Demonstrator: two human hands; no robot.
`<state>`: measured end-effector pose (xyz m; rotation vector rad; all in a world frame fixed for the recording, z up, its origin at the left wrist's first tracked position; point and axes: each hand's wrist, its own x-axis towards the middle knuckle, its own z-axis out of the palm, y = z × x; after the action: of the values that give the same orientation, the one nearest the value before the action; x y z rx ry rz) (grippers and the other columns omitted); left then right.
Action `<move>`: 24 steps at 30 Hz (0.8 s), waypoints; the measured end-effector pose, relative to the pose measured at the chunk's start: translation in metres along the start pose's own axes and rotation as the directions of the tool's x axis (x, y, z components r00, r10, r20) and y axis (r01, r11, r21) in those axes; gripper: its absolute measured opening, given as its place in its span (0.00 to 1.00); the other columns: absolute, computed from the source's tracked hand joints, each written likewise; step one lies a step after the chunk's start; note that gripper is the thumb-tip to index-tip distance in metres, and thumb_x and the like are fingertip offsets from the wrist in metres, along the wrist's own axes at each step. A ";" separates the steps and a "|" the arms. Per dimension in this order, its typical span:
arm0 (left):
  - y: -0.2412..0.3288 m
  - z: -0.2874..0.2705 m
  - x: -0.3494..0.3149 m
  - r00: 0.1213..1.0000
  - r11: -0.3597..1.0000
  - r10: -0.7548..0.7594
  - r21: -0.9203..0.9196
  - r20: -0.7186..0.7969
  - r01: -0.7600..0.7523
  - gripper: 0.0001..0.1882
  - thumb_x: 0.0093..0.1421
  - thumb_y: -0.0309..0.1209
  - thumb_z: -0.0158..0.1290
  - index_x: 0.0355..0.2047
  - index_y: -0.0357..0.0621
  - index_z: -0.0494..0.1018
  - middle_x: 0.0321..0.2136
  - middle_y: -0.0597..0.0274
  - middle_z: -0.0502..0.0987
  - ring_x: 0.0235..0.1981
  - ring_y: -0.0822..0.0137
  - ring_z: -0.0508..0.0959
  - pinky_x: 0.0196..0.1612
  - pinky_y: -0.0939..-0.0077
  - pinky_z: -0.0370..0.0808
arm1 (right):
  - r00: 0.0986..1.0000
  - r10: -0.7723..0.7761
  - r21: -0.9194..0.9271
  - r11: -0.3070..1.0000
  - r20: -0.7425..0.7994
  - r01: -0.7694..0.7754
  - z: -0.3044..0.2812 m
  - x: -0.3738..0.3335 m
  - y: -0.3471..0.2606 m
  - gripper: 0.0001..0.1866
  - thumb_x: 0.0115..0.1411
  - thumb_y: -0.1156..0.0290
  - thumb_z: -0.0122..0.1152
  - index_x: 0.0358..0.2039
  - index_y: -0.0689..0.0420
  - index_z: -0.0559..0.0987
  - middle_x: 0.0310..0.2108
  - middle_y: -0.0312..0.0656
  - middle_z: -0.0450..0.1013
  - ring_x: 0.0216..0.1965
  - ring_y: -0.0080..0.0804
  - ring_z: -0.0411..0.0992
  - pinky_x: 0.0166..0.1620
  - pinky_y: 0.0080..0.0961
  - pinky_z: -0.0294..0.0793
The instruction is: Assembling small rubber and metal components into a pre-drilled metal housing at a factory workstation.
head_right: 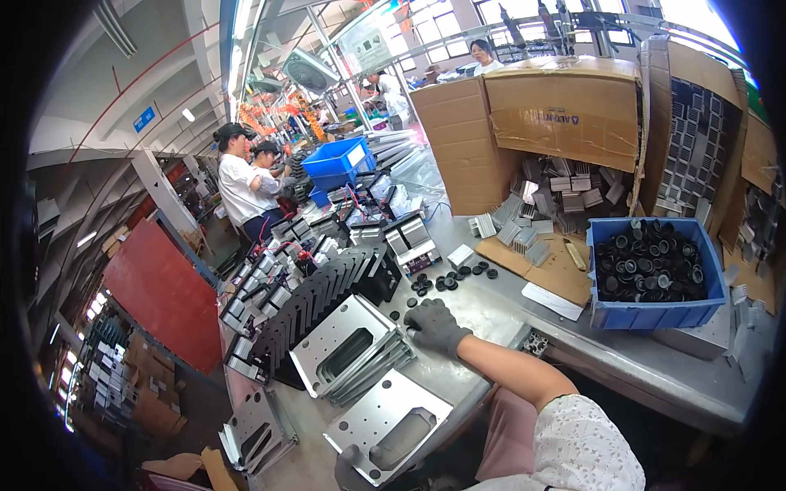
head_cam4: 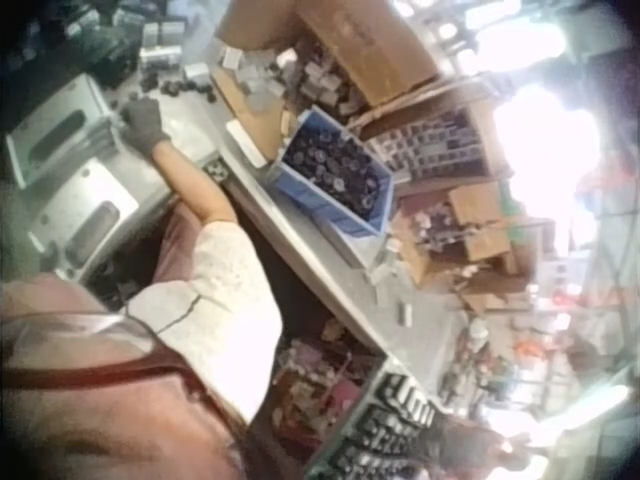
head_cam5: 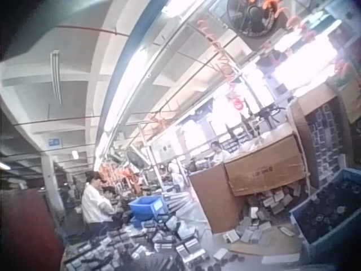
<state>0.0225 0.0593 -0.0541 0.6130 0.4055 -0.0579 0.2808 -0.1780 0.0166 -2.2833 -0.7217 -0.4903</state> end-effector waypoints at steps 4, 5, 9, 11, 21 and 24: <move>-0.002 0.001 -0.001 1.000 1.000 0.010 0.003 0.002 -0.010 0.32 0.57 0.43 0.56 0.60 0.48 0.64 0.49 0.58 0.74 0.47 0.61 0.73 0.51 0.65 0.72 | 0.999 0.013 -0.006 1.000 0.040 -0.013 -0.001 0.001 0.002 0.10 0.49 0.64 0.61 0.33 0.51 0.80 0.33 0.41 0.76 0.42 0.41 0.71 0.49 0.37 0.66; -0.002 0.002 -0.001 1.000 1.000 0.013 0.004 0.002 -0.013 0.32 0.57 0.43 0.56 0.60 0.48 0.64 0.49 0.58 0.74 0.47 0.61 0.73 0.51 0.65 0.72 | 0.997 0.024 -0.009 1.000 0.072 -0.023 -0.002 0.001 0.002 0.11 0.50 0.65 0.61 0.34 0.51 0.80 0.35 0.42 0.76 0.44 0.42 0.70 0.50 0.37 0.66; -0.003 0.002 -0.005 1.000 1.000 0.023 0.010 0.007 -0.023 0.31 0.57 0.42 0.56 0.60 0.48 0.63 0.49 0.58 0.74 0.47 0.61 0.73 0.51 0.65 0.72 | 0.997 0.034 -0.014 0.999 0.076 -0.033 -0.004 0.000 0.000 0.11 0.50 0.65 0.61 0.34 0.51 0.80 0.36 0.42 0.77 0.44 0.42 0.70 0.51 0.37 0.66; -0.002 0.003 -0.006 1.000 0.999 0.029 0.015 0.010 -0.030 0.31 0.57 0.42 0.56 0.60 0.48 0.63 0.49 0.58 0.74 0.47 0.61 0.73 0.51 0.65 0.72 | 0.995 0.045 -0.026 0.999 0.085 -0.043 -0.006 0.001 -0.001 0.11 0.50 0.64 0.61 0.35 0.51 0.80 0.36 0.42 0.77 0.44 0.42 0.70 0.51 0.37 0.66; -0.001 0.001 -0.013 0.999 0.998 0.047 0.035 0.005 -0.047 0.31 0.58 0.42 0.56 0.60 0.48 0.63 0.49 0.58 0.74 0.47 0.61 0.73 0.51 0.65 0.72 | 0.996 0.038 -0.008 0.999 0.079 -0.038 -0.008 -0.001 -0.004 0.11 0.50 0.64 0.60 0.34 0.51 0.79 0.35 0.43 0.76 0.44 0.42 0.70 0.51 0.38 0.66; -0.003 -0.002 -0.010 0.999 0.998 0.042 0.037 -0.001 -0.042 0.31 0.58 0.42 0.56 0.60 0.48 0.63 0.49 0.58 0.74 0.47 0.61 0.73 0.51 0.65 0.72 | 0.994 0.056 -0.024 0.998 0.097 -0.054 -0.008 -0.001 -0.003 0.11 0.50 0.64 0.60 0.34 0.51 0.79 0.35 0.43 0.76 0.44 0.43 0.70 0.51 0.38 0.66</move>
<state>0.0121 0.0569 -0.0535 0.6578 0.3936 -0.0245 0.2768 -0.1819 0.0227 -2.3539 -0.7025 -0.3645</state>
